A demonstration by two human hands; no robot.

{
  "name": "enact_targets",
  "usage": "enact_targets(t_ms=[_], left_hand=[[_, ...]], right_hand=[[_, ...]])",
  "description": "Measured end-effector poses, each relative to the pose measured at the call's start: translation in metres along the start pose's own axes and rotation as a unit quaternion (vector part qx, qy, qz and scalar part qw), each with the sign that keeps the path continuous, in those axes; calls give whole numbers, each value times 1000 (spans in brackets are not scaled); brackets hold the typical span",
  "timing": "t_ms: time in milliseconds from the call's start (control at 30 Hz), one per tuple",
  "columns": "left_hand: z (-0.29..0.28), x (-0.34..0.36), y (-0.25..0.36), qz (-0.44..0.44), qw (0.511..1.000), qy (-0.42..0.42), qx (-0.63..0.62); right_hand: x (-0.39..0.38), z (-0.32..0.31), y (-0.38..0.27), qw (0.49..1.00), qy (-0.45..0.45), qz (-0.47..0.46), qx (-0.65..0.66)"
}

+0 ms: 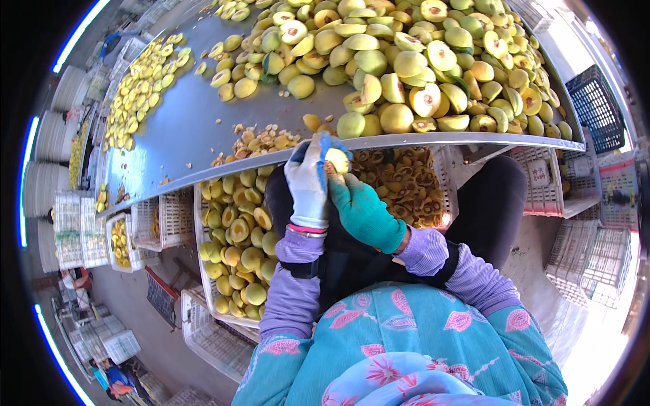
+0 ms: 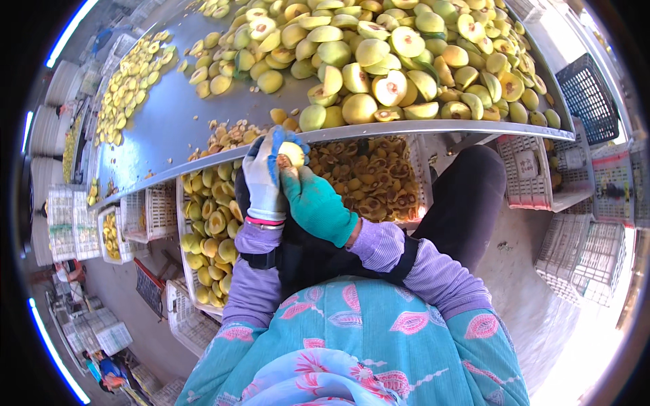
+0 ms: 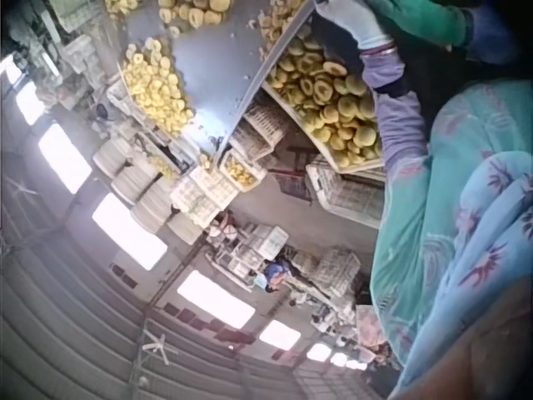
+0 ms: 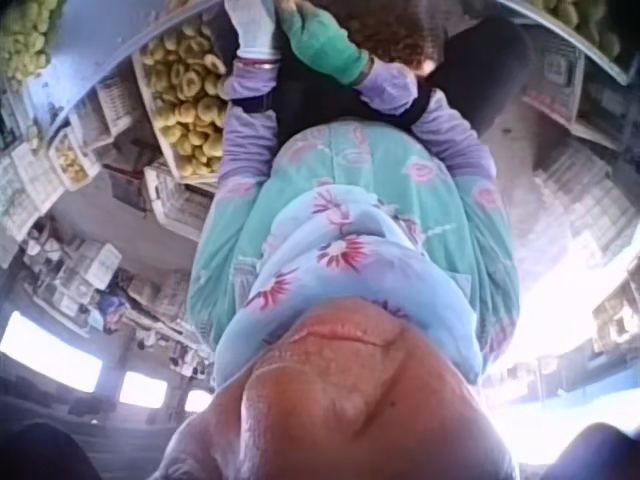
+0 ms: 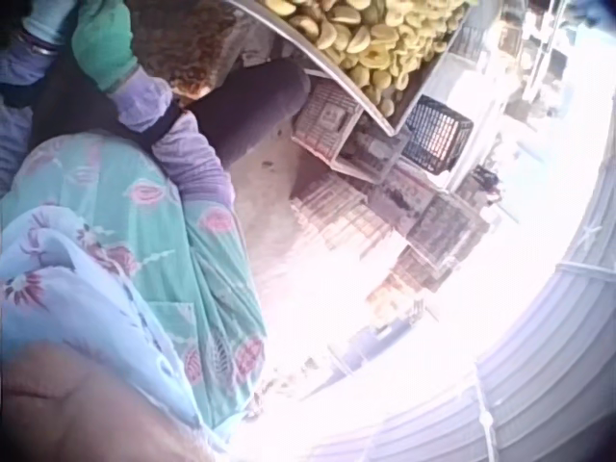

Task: Removing pits from halved peaches using a specialized hand tool and sorting the fruit and pits into separate containers.

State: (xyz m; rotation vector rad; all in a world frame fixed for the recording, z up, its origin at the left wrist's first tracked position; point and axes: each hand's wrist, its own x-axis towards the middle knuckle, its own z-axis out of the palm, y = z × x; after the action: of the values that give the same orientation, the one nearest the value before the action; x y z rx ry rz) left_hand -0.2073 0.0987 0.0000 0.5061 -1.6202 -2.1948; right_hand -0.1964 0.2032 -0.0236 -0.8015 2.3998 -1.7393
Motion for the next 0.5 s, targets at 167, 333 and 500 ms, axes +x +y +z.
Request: enact_targets(t_ms=[167, 333, 500], left_hand=[[-18, 1, -22, 381, 781, 33, 494], [-6, -13, -9, -125, 965, -65, -220], [-50, -36, 5, -80, 945, 42, -315]], right_hand=[[-10, -11, -12, 950, -157, 127, 237], [-5, -39, -17, 599, -304, 424, 607], [-5, -28, -25, 508, -346, 367, 699]])
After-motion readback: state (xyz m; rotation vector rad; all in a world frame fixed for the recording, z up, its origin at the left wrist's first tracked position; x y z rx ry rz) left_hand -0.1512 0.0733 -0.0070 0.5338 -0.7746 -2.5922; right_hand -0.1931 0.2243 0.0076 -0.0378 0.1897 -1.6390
